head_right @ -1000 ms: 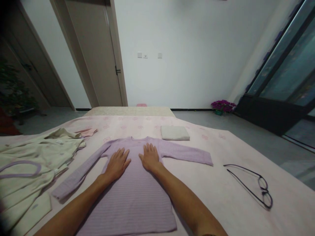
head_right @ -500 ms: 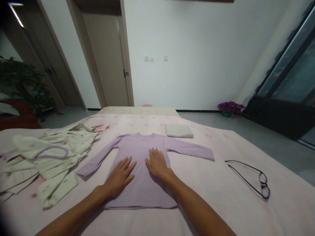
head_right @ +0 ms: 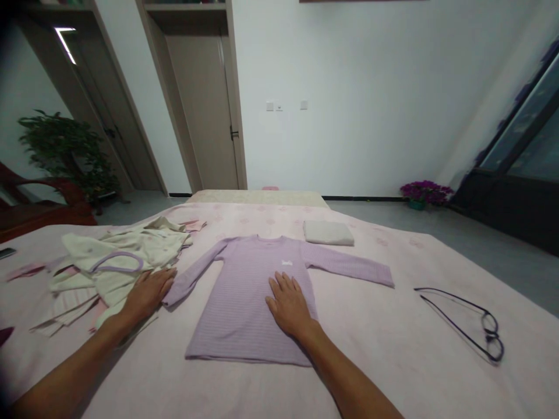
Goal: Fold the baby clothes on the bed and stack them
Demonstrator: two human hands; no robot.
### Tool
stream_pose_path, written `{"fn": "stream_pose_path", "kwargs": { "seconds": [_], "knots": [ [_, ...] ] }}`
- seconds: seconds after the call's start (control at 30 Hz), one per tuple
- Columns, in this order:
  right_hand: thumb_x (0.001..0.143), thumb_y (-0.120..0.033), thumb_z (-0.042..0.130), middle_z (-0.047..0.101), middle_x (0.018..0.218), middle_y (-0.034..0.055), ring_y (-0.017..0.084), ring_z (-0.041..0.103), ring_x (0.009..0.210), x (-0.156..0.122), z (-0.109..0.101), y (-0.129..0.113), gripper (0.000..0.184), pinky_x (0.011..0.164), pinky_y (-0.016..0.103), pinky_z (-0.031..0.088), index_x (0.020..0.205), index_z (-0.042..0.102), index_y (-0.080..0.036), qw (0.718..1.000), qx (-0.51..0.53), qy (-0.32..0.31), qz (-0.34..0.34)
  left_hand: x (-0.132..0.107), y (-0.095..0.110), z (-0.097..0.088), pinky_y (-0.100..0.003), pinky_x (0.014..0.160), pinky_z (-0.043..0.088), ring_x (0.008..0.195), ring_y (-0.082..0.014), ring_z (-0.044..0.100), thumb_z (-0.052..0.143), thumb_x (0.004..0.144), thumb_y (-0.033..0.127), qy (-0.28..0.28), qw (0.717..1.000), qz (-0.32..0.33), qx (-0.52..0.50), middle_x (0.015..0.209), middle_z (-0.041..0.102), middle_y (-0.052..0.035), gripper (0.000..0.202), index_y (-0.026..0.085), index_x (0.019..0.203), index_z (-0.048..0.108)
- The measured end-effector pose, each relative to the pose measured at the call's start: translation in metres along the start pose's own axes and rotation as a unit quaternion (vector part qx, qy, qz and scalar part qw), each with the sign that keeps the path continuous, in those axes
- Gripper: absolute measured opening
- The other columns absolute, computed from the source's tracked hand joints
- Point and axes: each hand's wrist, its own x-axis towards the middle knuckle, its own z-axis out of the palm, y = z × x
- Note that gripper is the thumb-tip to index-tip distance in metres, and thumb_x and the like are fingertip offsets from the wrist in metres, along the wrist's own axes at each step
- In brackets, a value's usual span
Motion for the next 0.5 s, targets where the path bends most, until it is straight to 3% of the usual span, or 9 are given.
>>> {"fn": "stream_pose_path", "kwargs": {
  "seconds": [0.13,0.27,0.37,0.5],
  "knots": [
    [0.099,-0.042,0.038,0.034,0.158,0.0094,0.026,0.025,0.147,-0.002,0.0,0.001,0.054,0.121,0.047,0.015,0.148,0.043,-0.02,1.0,0.003,0.003,-0.004,-0.009,-0.034,0.002,-0.048,0.11,0.03,0.138,-0.0259,0.042,0.039,0.091,0.015,-0.017,0.996,0.057,0.07,0.14,0.059,-0.0056,0.046,0.026,0.13,0.059],
    [0.099,-0.042,0.039,0.034,0.158,0.0092,0.025,0.025,0.147,-0.002,-0.001,0.002,0.054,0.121,0.046,0.014,0.148,0.043,-0.02,1.0,0.008,0.006,-0.003,-0.002,-0.05,-0.002,-0.044,0.107,0.032,0.135,-0.0241,0.047,0.038,0.087,0.01,-0.019,0.997,0.037,0.071,0.14,0.059,-0.0039,0.052,0.03,0.13,0.061],
    [0.099,-0.042,0.039,0.034,0.158,0.0093,0.025,0.025,0.147,-0.002,-0.002,0.001,0.054,0.121,0.045,0.014,0.147,0.044,-0.02,1.0,0.015,0.003,0.001,0.011,-0.039,-0.011,-0.042,0.102,0.036,0.126,-0.0263,0.053,0.04,0.09,0.021,-0.031,0.997,-0.026,0.064,0.132,0.065,-0.0063,0.041,0.028,0.121,0.067],
    [0.098,-0.041,0.04,0.034,0.158,0.0086,0.024,0.025,0.147,-0.003,-0.004,0.001,0.053,0.121,0.045,0.014,0.147,0.045,-0.02,1.0,0.02,0.006,0.002,0.023,0.002,-0.025,-0.04,0.093,0.04,0.104,-0.0288,0.064,0.04,0.092,0.047,-0.072,0.995,-0.062,0.043,0.107,0.073,-0.0088,0.042,0.025,0.1,0.074]
  ]
}}
